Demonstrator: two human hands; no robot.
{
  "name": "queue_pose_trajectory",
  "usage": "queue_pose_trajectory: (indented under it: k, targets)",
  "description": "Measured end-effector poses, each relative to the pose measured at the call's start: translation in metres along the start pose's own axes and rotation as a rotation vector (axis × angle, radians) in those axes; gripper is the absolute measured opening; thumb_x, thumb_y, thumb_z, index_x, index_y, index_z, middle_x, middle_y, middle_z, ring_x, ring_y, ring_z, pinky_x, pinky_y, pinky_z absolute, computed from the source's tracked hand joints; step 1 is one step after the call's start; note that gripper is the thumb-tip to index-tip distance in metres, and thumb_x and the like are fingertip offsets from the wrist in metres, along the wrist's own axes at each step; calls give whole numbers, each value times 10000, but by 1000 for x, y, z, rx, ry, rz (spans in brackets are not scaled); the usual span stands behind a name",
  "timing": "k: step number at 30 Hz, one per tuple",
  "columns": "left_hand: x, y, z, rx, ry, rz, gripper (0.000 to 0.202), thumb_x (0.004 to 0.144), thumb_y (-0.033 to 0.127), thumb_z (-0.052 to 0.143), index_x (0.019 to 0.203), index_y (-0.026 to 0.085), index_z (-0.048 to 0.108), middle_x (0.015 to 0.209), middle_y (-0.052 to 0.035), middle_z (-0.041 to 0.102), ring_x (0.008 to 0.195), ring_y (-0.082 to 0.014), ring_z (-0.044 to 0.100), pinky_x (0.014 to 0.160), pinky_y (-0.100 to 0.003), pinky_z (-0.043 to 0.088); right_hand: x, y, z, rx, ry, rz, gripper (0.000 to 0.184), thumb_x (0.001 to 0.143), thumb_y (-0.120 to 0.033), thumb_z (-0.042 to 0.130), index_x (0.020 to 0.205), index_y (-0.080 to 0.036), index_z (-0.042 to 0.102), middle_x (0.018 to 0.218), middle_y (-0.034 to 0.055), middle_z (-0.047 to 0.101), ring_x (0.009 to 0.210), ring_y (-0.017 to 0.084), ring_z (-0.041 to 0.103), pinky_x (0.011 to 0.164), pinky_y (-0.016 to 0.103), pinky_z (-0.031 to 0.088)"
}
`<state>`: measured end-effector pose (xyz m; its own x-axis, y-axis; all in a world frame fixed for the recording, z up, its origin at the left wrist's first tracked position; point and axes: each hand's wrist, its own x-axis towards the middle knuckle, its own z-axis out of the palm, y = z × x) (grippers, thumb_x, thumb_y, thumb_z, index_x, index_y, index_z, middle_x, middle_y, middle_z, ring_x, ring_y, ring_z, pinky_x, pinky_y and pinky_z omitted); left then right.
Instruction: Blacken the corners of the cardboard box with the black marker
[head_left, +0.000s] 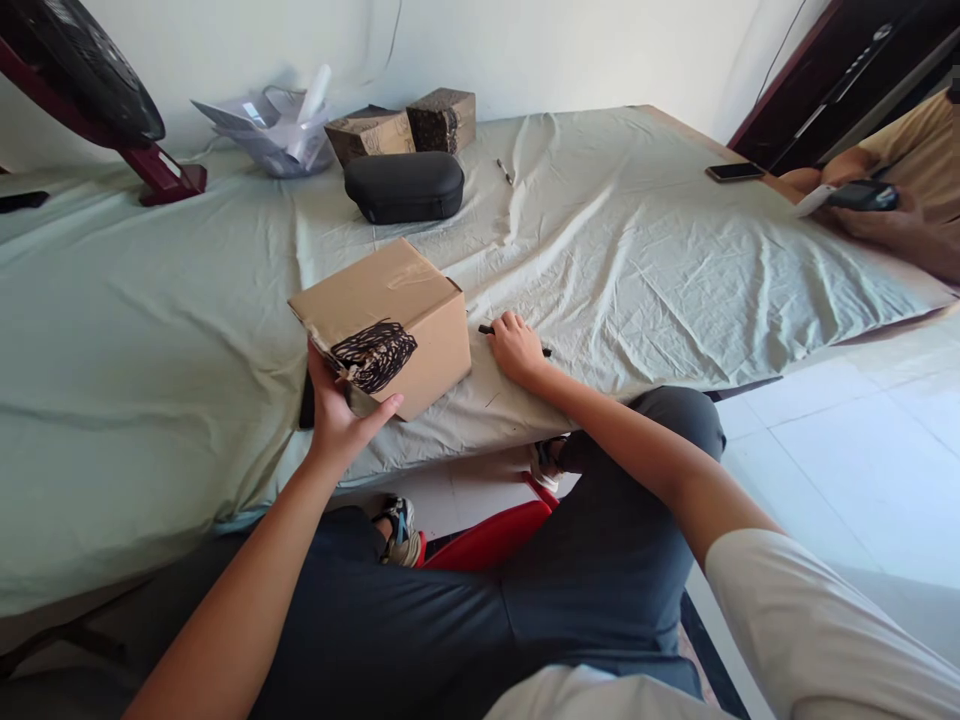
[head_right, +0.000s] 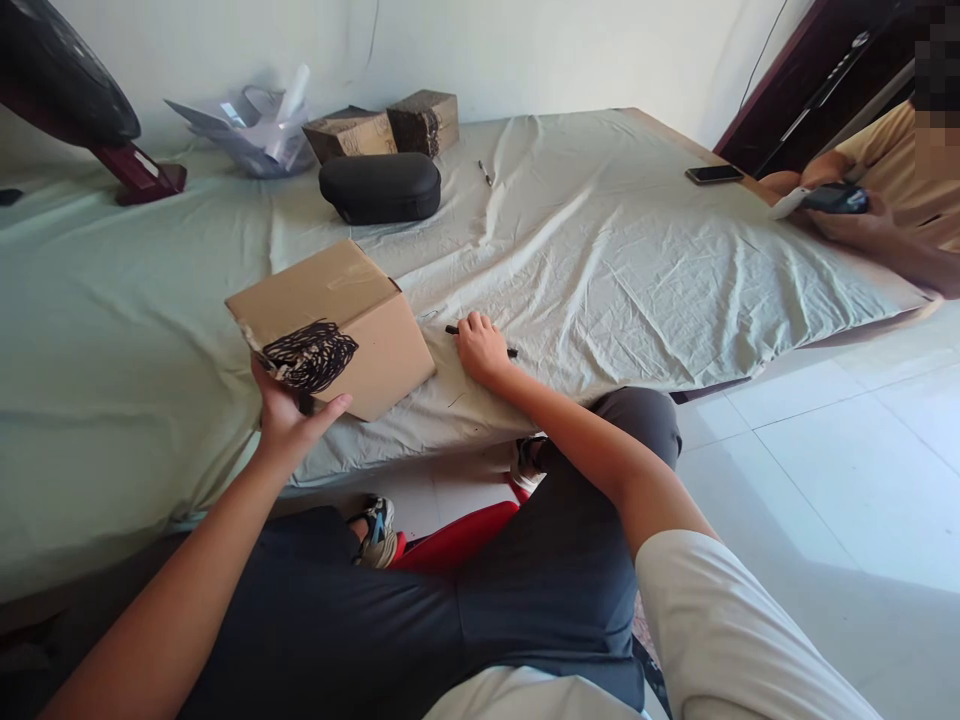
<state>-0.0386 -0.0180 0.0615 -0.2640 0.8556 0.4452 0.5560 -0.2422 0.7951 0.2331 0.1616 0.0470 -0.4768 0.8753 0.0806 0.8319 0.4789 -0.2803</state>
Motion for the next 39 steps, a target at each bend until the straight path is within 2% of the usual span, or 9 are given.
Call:
queue_pose_trajectory:
  k: [3,6,9,14,20,24,28,33,39]
  targets:
    - [1,-1,0,-32,14,14,1399,699,479,993,1771,265,119,1833,-254,253,1709,-438,352,1408,-652,304,3,3,-8,55,38,29,393,1161,-265,335,1330,-147,669,1403,218,684,1194,323,661,906,387,510]
    - [1,0,0,-31,13,18,1404,686,494,1005,1766,260,139,1834,-255,253,1714,-442,344,1418,-653,268,1,5,-23,178,71,60,440,1162,-296,260,1101,-184,681,1067,128,745,915,255,672,740,333,429]
    - [1,0,0,-38,2,9,1411,672,512,1017,1763,281,152,1847,-244,233,1710,-453,350,1409,-670,281,-3,7,-34,229,80,68,503,1153,-402,309,779,-214,589,722,54,607,702,204,565,650,335,312]
    - [2,-1,-1,-40,-2,18,1374,685,508,1009,1757,293,178,1842,-238,251,1698,-440,377,1402,-681,294,-5,8,-38,172,73,47,535,1083,-518,460,655,-210,547,630,37,538,624,174,479,628,345,255]
    - [2,1,1,-32,3,-8,1426,686,537,1002,1776,262,124,1819,-267,281,1676,-432,413,1397,-658,323,-3,12,-16,85,43,-88,332,1033,-422,517,904,-200,727,950,101,769,888,242,649,722,328,362]
    - [3,2,-1,-23,12,-29,1462,679,580,988,1786,266,87,1822,-267,273,1680,-446,404,1371,-655,378,2,21,-5,44,77,-163,467,998,-546,634,1218,-157,768,1305,209,754,1264,374,613,1098,471,427]
    - [6,5,-5,-97,15,-76,1471,678,686,945,1790,342,46,1819,-223,315,1640,-430,475,1315,-620,477,-3,21,-16,456,52,-373,796,1017,-698,517,1571,-133,608,1580,234,634,1501,390,520,1313,568,311]
    - [1,10,2,-344,-5,-277,1247,780,863,755,1775,361,195,1667,-167,567,1513,-380,620,1234,-551,566,-31,-2,-40,1114,-469,-420,1115,952,-780,616,1836,-303,133,1887,133,289,1727,348,331,1363,541,364]
    - [13,-3,-10,-83,-110,-558,1056,922,987,194,1593,262,568,1424,-200,739,1385,-422,693,1105,-613,603,-48,-16,-33,1337,-496,-270,1098,849,-565,793,1792,-361,267,1746,96,518,1569,390,539,1249,528,542]
